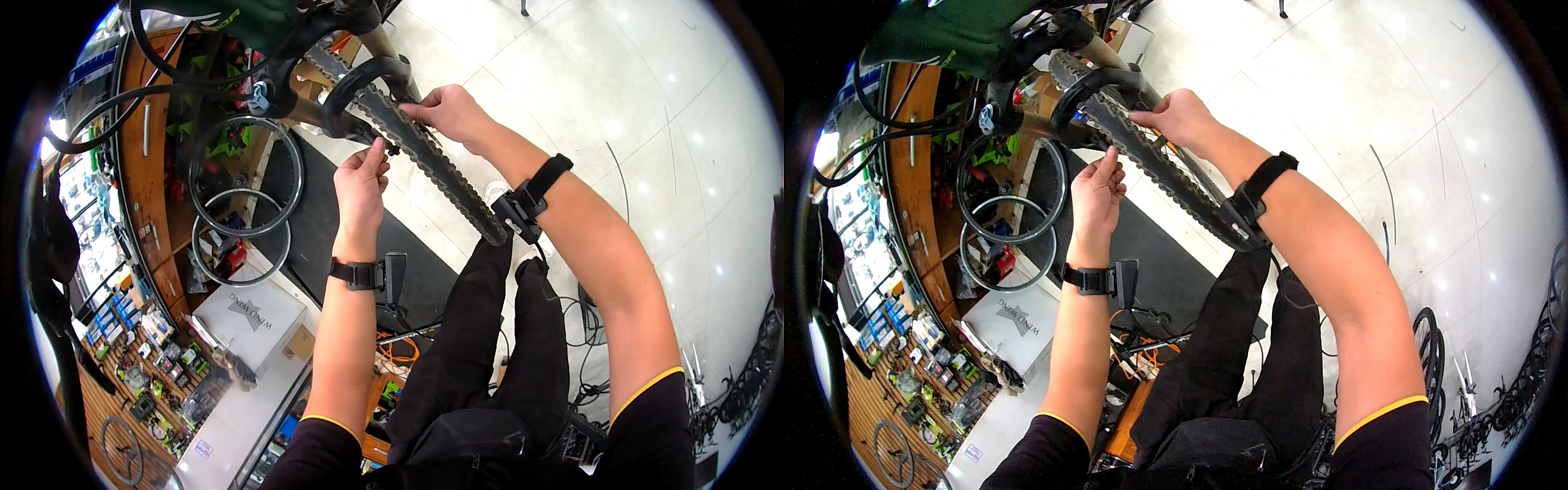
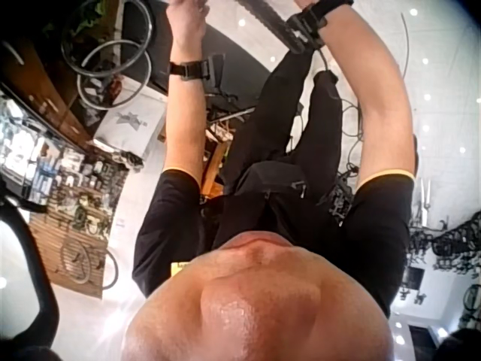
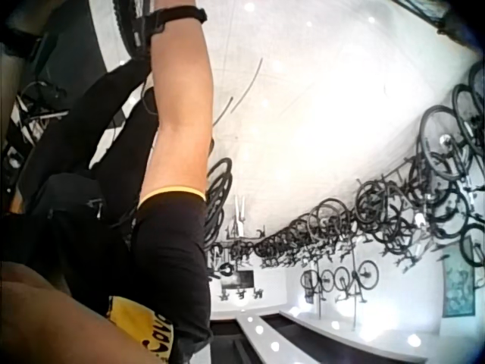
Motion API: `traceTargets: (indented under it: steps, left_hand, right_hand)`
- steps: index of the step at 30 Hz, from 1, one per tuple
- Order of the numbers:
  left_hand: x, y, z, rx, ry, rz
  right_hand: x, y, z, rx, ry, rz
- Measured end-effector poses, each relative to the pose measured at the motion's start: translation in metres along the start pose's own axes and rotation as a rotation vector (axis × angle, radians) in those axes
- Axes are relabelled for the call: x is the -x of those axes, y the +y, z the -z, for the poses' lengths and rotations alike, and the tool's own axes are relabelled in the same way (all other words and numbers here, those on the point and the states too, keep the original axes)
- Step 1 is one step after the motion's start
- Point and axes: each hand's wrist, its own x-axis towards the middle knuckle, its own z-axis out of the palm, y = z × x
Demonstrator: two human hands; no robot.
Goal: The person sits on the floor in a bicycle shop and installs a rear rack onto a green bicycle. They first remove a basket from the rack, then wipe the rack with a white cloth. Finally, they attach the rack to the bicycle frame and secure it.
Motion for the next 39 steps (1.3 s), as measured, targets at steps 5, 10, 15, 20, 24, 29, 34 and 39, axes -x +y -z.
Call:
traceTargets:
  steps: [5,10,15,20,24,29,34,39]
  left_hand:
    - [0.013,0.016,-0.012,0.121,-0.043,0.045]
    - [0.003,0.006,-0.005,-0.016,0.053,0.012]
    - [0.007,0.010,-0.007,0.060,-0.014,0.023]
    - [0.009,0.005,-0.019,-0.184,0.000,-0.006]
    - [0.007,0.008,-0.004,-0.070,-0.056,-0.051]
    - [-0.026,0.013,0.010,-0.118,-0.109,-0.009]
    - [-0.024,-0.001,0.013,-0.291,-0.024,-0.138]
    - [0.043,-0.023,0.027,-0.947,0.148,-0.361]
  right_hand:
    - [0.002,-0.008,0.006,0.055,-0.016,-0.036]
    - [0.000,-0.010,0.000,-0.023,-0.096,-0.089]
    - [0.001,-0.002,-0.003,0.047,-0.043,-0.024]
    - [-0.007,0.028,0.005,0.244,0.030,0.254]
    - [-0.002,0.023,0.002,0.145,0.179,0.093]
    - [0.042,0.094,0.077,0.105,0.326,0.023]
    - [0.161,0.249,0.141,0.077,0.714,-0.154]
    - [0.329,0.427,0.183,-0.051,0.812,-0.668]
